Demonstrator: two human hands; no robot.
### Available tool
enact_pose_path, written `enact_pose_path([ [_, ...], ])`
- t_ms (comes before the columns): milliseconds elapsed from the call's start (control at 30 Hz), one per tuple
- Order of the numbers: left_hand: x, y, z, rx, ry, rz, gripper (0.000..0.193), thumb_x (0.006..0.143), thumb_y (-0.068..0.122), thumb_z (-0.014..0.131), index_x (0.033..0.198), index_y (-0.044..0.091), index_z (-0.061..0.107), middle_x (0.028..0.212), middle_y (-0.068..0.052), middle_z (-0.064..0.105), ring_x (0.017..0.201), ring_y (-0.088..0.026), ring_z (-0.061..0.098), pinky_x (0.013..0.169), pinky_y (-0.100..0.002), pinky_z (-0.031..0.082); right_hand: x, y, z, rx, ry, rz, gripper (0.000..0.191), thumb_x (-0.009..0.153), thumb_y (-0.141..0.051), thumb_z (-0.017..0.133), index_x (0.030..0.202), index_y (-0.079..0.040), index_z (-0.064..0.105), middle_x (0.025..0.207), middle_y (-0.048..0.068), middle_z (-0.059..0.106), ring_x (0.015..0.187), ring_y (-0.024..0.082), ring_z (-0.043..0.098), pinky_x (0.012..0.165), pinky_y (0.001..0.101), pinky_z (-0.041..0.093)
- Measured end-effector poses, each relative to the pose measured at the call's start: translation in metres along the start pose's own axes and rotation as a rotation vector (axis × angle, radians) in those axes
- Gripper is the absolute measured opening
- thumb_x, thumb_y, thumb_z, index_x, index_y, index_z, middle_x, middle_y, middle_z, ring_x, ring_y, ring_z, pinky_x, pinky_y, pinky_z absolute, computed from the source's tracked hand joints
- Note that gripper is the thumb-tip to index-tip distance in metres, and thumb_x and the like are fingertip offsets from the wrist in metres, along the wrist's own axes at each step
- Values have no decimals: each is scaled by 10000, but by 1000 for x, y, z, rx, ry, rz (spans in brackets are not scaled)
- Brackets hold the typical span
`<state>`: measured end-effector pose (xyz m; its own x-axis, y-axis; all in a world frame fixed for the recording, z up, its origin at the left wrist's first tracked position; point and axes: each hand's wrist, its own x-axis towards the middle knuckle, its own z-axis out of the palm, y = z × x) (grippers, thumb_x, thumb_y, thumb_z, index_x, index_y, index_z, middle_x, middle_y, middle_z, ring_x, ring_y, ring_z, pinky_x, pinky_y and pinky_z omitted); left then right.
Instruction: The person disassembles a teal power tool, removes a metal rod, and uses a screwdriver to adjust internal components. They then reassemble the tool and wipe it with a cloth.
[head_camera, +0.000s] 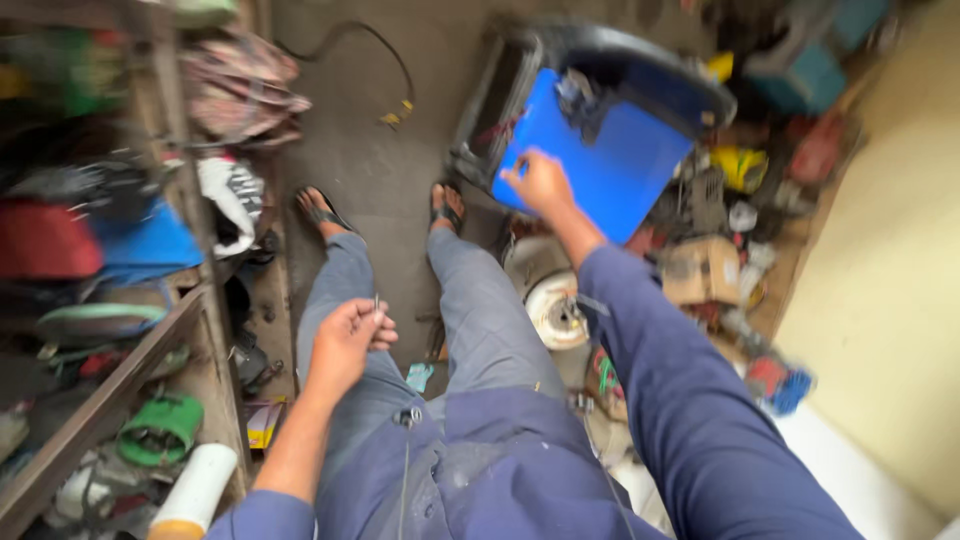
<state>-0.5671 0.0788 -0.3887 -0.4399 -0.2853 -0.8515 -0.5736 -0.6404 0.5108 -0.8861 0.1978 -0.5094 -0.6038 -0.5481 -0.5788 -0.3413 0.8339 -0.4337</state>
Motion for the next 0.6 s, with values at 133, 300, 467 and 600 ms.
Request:
enact_pose_path([
  [133, -114, -4, -16, -216, 114, 27, 91, 980, 171, 545, 1008, 84, 548, 921, -67, 772, 773, -152, 754, 676, -284, 603, -107, -79, -14, 302, -24, -341, 302, 1051, -255, 558, 1204, -7, 633, 1066, 215, 691, 1005, 356, 682, 870, 413, 528],
  [300, -249, -31, -49, -98, 297, 298, 151, 997, 158, 676, 956, 43, 588, 840, -101, 672, 724, -175, 679, 658, -286, 566, -245, -185, -57, 522, -122, -655, 209, 1046, -29, 477, 1179, -11, 636, 1171, 160, 715, 1190, 274, 671, 1040, 360, 511],
  [467, -360, -66, -80, -541, 352, 563, 120, 921, 86, 711, 961, 19, 621, 887, -68, 727, 800, -131, 722, 739, -285, 635, -361, -283, -77, 947, -231, -886, 75, 1100, -110, 530, 1149, -66, 566, 1156, 109, 675, 1175, 267, 692, 1032, 436, 577],
  [600, -461, -102, -102, -634, 519, 669, 178, 918, 66, 719, 1052, -10, 632, 928, -73, 742, 825, -140, 721, 738, -277, 596, -455, -335, -91, 1278, -415, -816, 165, 1093, -210, 583, 1214, -105, 545, 1101, 85, 625, 1087, 251, 688, 1002, 514, 616],
])
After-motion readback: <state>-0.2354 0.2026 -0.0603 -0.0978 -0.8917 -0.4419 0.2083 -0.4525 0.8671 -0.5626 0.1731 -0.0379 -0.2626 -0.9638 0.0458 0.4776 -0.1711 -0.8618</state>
